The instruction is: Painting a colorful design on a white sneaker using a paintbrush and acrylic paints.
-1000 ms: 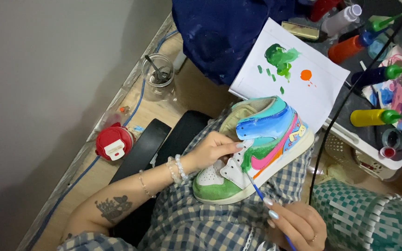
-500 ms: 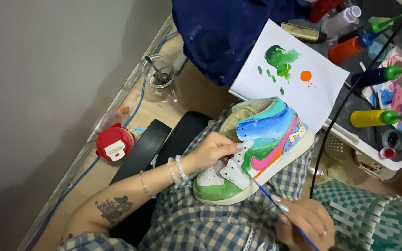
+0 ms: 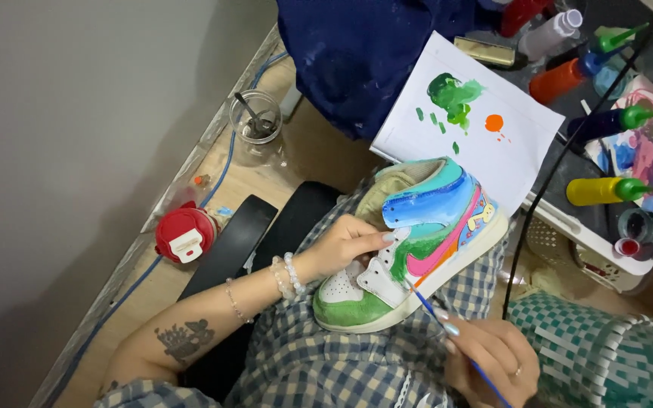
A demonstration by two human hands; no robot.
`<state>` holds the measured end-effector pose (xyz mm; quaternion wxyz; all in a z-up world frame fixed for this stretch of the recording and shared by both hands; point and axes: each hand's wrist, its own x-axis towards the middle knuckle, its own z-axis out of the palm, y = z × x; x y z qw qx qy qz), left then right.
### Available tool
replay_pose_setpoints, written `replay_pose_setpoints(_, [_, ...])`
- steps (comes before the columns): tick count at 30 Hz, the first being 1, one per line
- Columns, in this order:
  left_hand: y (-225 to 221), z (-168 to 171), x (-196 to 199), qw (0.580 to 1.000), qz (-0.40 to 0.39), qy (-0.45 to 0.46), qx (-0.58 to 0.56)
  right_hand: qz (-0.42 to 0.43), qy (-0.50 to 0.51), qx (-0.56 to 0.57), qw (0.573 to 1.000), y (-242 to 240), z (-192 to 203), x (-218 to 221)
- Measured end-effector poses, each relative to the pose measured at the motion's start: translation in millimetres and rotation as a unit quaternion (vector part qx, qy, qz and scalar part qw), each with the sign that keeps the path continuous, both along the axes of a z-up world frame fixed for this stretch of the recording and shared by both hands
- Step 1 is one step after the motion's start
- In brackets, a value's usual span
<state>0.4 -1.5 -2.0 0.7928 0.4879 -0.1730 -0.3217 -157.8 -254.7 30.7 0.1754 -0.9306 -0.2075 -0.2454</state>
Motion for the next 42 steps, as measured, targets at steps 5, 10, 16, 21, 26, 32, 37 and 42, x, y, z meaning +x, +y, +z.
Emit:
replay_pose_setpoints(5, [2,7,1,1.000,0.002,-0.014,0.002,-0.024,0.041,0.009,0.999,49,95,-4])
replay_pose_setpoints(10, [2,6,1,1.000,-0.001,-0.003,-0.001,0.006,0.090,-0.040,0.995,12,73,-24])
replay_pose_setpoints(16, [1,3,0,1.000,0.001,-0.012,0.001,-0.008,0.039,0.020,0.999,54,99,0])
replay_pose_setpoints(21, [1,-1,-1,1.000,0.001,-0.002,0.001,-0.010,0.067,0.000,0.998,50,99,-7])
replay_pose_setpoints(26, [1,1,-1,1.000,-0.003,0.002,-0.003,0.049,0.044,-0.037,0.997,47,93,-2])
replay_pose_setpoints(32, [-1,-5,-2,1.000,-0.001,0.024,-0.003,0.041,0.036,-0.036,0.998,41,89,-14])
replay_pose_setpoints(37, [0,-6,0,1.000,-0.004,-0.002,0.010,0.035,0.028,-0.018,0.999,44,86,-6])
replay_pose_setpoints(42, [0,0,-1,1.000,-0.005,0.002,0.002,0.015,0.084,0.004,0.996,50,100,-1])
